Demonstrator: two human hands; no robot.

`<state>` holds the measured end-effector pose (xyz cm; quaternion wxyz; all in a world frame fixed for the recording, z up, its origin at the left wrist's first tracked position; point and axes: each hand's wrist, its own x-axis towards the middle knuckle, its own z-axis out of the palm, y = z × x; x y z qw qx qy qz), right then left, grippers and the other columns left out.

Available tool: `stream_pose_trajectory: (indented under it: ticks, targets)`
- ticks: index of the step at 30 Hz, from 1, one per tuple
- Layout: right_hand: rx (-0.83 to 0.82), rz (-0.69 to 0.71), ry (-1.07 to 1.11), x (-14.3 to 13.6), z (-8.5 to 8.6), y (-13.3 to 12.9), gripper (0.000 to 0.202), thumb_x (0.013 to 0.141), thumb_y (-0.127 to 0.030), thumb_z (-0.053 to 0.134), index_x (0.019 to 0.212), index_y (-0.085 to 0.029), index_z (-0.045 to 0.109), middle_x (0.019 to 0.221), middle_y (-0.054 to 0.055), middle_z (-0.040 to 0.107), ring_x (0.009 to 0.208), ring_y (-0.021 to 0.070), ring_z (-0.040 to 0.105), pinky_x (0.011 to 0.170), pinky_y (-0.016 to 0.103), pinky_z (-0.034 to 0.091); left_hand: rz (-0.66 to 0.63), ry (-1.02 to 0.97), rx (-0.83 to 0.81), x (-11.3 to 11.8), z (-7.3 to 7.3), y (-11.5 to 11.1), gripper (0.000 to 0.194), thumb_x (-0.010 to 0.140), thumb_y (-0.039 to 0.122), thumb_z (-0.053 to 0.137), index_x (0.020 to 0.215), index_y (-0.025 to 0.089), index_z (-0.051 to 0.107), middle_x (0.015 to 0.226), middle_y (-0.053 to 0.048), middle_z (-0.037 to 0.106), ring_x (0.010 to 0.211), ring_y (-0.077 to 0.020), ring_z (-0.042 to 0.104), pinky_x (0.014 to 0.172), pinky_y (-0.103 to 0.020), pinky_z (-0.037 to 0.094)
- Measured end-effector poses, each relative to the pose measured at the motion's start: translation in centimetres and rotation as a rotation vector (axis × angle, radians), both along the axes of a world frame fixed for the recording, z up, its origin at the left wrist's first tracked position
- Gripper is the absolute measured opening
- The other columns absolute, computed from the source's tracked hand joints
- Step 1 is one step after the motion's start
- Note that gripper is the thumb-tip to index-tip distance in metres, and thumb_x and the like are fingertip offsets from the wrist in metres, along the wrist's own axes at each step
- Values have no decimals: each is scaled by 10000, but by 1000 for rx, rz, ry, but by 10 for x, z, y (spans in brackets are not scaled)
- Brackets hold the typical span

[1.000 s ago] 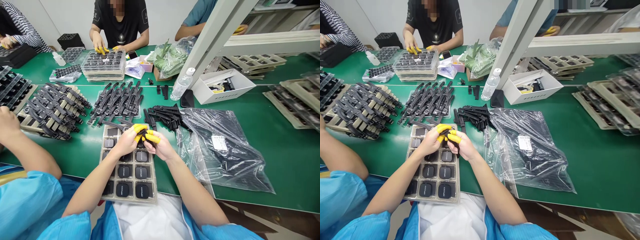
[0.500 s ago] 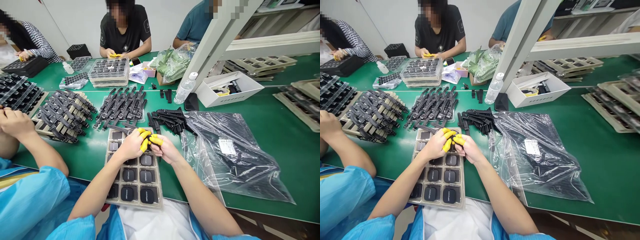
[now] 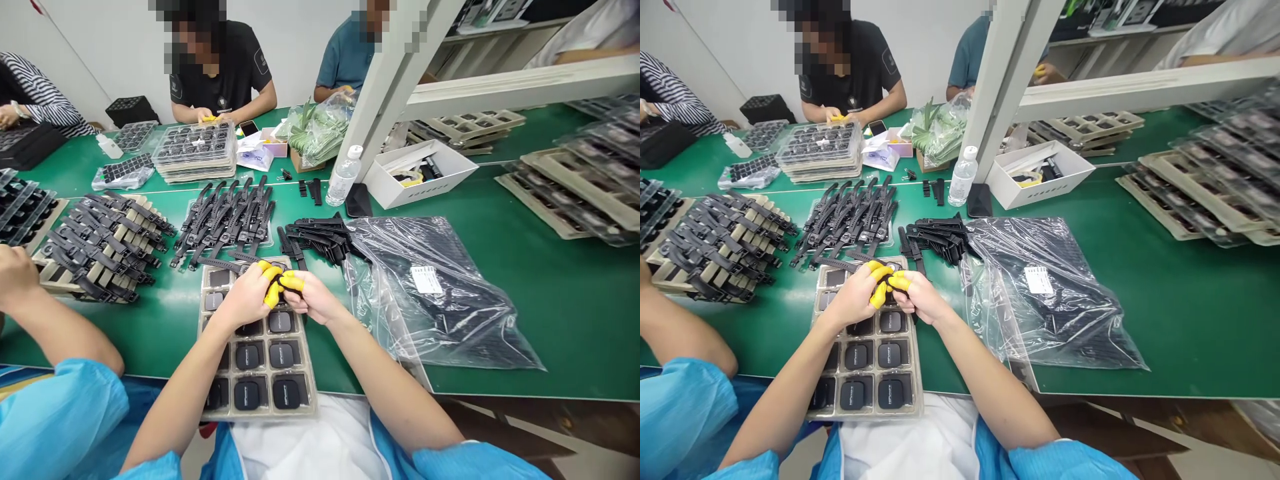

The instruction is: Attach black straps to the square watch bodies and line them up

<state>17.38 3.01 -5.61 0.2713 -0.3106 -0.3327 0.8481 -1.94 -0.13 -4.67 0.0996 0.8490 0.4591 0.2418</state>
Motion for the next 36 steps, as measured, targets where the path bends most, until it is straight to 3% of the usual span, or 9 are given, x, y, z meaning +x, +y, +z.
stream_pose_trajectory:
  ticks: [9,12,15,17,21,27,30,33,36]
  targets:
    - [45,-15,31,0,3,0,460,748,-548,827,834,-219,517,474,-102,484,371,46,272,358,170,202,-10,-235,-70,1,-2,3,347,1056,245,427,1370,184,562,1275,-141,671,1188,-252,660,1023,-429,574]
    - [121,-77,48,1,2,1,472,785,-601,792,879,-222,526,528,-78,546,395,73,368,371,188,288,94,-395,-116,2,-6,3,392,1021,306,572,1398,206,532,1230,-115,701,1111,-230,703,956,-386,600]
    - [208,-83,23,1,3,1,479,828,-636,753,929,-216,546,573,-72,558,434,83,415,400,195,339,179,-563,-113,7,-8,2,239,977,359,675,1162,212,642,1078,-70,721,975,-194,714,845,-324,611]
    - [191,-27,22,1,4,0,468,862,-647,714,926,-216,542,562,-87,503,427,72,355,398,188,303,201,-697,-111,14,-7,1,225,955,406,712,1047,205,668,1089,-76,717,962,-193,708,806,-315,612]
    - [134,131,41,3,8,0,405,907,-604,661,923,-218,537,536,-113,393,421,60,221,389,177,182,281,-1057,-222,23,-2,0,337,925,475,748,1085,193,654,1061,-84,759,805,-174,732,689,-296,621]
    - [189,261,-70,11,10,5,351,947,-534,620,857,-205,539,528,-108,373,432,58,223,395,174,157,621,-1515,-25,-13,17,17,432,833,494,835,991,213,547,1003,-56,803,647,-152,753,603,-261,620]
    - [276,71,-55,11,10,7,349,917,-530,681,916,-223,514,573,-103,470,421,61,329,399,179,261,641,-1497,-177,-18,17,20,454,790,485,854,995,189,578,1022,-96,810,584,-159,735,479,-233,570]
    - [324,-63,1,8,11,5,383,885,-529,721,949,-235,485,613,-95,567,401,62,378,397,188,309,509,-1245,-440,-2,7,14,467,852,462,793,1185,177,632,1186,-151,784,574,-162,727,427,-245,548]
    - [303,-29,8,4,12,0,368,871,-515,717,951,-222,508,590,-90,582,374,56,348,373,187,275,319,-859,-381,14,-5,7,382,946,326,671,1307,203,655,1296,-139,747,879,-210,783,650,-302,651]
